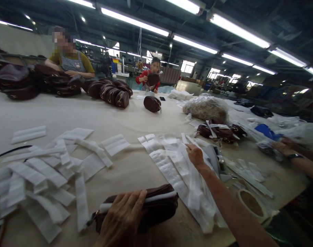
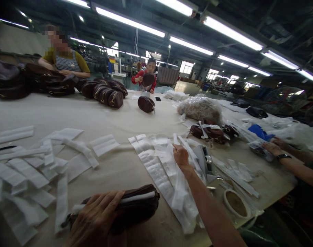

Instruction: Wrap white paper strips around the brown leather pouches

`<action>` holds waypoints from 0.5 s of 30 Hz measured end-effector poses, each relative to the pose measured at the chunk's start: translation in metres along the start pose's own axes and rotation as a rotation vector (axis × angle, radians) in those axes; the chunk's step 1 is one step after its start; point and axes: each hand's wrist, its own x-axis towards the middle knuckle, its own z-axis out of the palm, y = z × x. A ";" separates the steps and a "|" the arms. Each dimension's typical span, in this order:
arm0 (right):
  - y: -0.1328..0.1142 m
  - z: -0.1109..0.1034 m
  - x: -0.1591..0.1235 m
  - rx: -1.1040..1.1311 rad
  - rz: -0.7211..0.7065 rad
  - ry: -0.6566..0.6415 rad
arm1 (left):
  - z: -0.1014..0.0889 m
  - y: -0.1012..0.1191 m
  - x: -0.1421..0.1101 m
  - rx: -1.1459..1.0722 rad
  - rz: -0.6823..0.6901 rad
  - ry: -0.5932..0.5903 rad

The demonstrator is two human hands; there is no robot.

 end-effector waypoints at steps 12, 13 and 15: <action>-0.109 -0.086 -0.064 0.780 -0.698 -0.125 | -0.010 0.005 0.012 -0.034 -0.052 0.006; -0.112 -0.092 -0.070 0.865 -0.708 -0.180 | -0.011 0.005 0.012 -0.032 -0.057 0.006; -0.114 -0.103 -0.081 1.002 -0.735 -0.287 | -0.011 0.005 0.011 -0.033 -0.063 -0.003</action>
